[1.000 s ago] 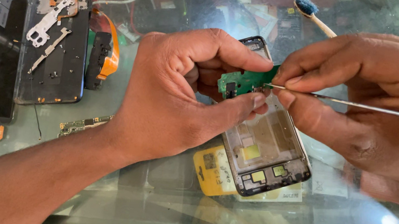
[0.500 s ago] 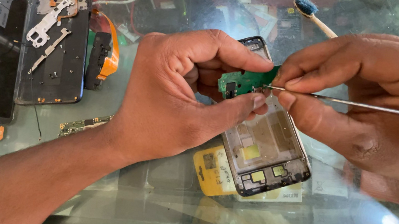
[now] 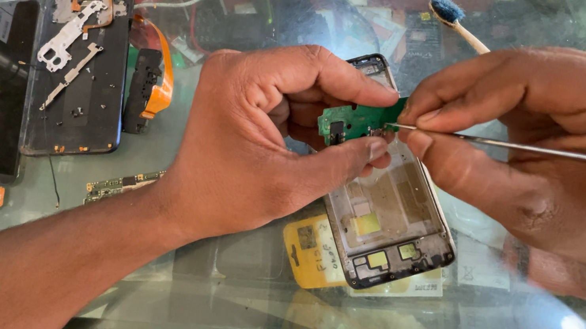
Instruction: The person uses tweezers to remove small components from a green circuit board and then places the board into a disassembled phone chassis. They continue to adjust the board and connect a thin wire inside the chassis.
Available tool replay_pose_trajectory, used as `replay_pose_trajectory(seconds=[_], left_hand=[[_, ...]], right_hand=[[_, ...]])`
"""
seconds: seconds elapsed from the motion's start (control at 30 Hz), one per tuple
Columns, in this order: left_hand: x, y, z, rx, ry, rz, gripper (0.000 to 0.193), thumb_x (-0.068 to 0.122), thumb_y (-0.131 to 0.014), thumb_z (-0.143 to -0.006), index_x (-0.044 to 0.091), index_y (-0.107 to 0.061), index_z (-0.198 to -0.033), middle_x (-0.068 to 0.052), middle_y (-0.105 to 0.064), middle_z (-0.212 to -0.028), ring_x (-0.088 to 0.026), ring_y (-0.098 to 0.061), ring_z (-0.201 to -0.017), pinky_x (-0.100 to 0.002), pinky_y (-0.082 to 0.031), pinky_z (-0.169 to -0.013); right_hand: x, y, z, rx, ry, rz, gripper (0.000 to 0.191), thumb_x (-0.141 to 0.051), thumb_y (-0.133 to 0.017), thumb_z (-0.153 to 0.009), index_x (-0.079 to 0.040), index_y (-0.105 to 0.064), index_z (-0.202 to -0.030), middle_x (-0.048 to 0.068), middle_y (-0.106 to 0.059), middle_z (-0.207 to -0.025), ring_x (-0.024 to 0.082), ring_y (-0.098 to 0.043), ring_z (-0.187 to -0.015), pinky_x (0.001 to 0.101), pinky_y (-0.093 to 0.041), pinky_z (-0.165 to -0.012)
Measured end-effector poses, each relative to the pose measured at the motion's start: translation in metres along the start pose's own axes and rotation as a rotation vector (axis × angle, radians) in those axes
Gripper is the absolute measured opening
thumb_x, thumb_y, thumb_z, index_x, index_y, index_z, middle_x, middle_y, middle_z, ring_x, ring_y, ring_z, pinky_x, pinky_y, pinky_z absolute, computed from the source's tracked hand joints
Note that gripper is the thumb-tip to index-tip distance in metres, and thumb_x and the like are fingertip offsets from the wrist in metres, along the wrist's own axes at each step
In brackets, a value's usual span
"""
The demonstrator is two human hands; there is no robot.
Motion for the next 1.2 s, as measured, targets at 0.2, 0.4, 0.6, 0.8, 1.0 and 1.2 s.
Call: replay_pose_trajectory(seconds=[0.2,0.4,0.6,0.8,1.0,1.2], left_hand=[[0.0006,-0.0002,-0.0001,0.001,0.003,-0.01,0.019,-0.004,-0.08,-0.1,-0.003,-0.07,-0.116,-0.008,-0.078,-0.104,-0.006,-0.076,-0.095,-0.02,-0.067,-0.085],[0.0044,-0.0012,-0.0029,0.004,0.002,-0.023,0.019,-0.004,-0.079,-0.099,-0.003,-0.07,-0.116,-0.008,-0.077,-0.104,-0.006,-0.076,-0.095,-0.02,-0.067,-0.085],[0.0046,-0.0008,-0.0029,0.007,0.001,-0.047,0.019,-0.004,-0.08,-0.098,-0.003,-0.071,-0.115,-0.008,-0.077,-0.104,-0.005,-0.075,-0.094,-0.02,-0.067,-0.083],[0.0014,0.0005,-0.0002,-0.001,-0.008,-0.026,0.019,-0.004,-0.08,-0.101,-0.003,-0.071,-0.117,-0.008,-0.078,-0.105,-0.005,-0.075,-0.095,-0.02,-0.067,-0.084],[0.0015,0.0001,0.0002,0.0,0.0,-0.022,0.019,-0.004,-0.08,-0.1,-0.003,-0.071,-0.117,-0.008,-0.078,-0.105,-0.006,-0.076,-0.095,-0.02,-0.067,-0.085],[0.0013,0.0005,-0.0009,0.006,0.021,-0.002,0.022,-0.004,-0.079,-0.1,-0.002,-0.071,-0.12,-0.008,-0.078,-0.103,-0.006,-0.077,-0.094,-0.02,-0.067,-0.084]], right_hand=[[-0.0044,0.0,-0.0009,0.005,-0.017,0.032,0.009,0.004,-0.077,-0.086,0.002,-0.069,-0.084,0.018,-0.075,-0.094,0.02,-0.076,-0.089,0.0338,-0.065,-0.082],[-0.0038,0.0002,-0.0024,-0.006,0.016,0.022,0.009,0.003,-0.077,-0.086,0.002,-0.068,-0.085,0.018,-0.074,-0.094,0.021,-0.076,-0.09,0.034,-0.065,-0.083],[-0.0029,-0.0001,-0.0032,-0.011,0.026,-0.037,0.01,0.005,-0.077,-0.085,0.002,-0.067,-0.085,0.018,-0.073,-0.094,0.021,-0.076,-0.093,0.0345,-0.066,-0.087],[-0.0024,0.0012,-0.0017,0.0,0.023,-0.007,0.01,0.004,-0.078,-0.086,0.002,-0.068,-0.086,0.018,-0.074,-0.094,0.02,-0.076,-0.09,0.0342,-0.065,-0.086],[0.0004,0.0015,-0.001,-0.015,0.031,-0.004,0.009,0.002,-0.078,-0.087,0.002,-0.069,-0.087,0.018,-0.074,-0.094,0.021,-0.077,-0.091,0.0353,-0.066,-0.088],[-0.0003,0.0019,-0.0022,-0.021,0.052,0.048,0.01,0.001,-0.079,-0.086,0.003,-0.069,-0.087,0.019,-0.074,-0.095,0.022,-0.077,-0.091,0.0351,-0.067,-0.085]])
Point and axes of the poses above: each hand's wrist, its own z-axis away from the middle knuckle, its own y-axis out of the back of the hand, x = y × z, the point moved 3 cm from there along -z, towards the middle knuckle
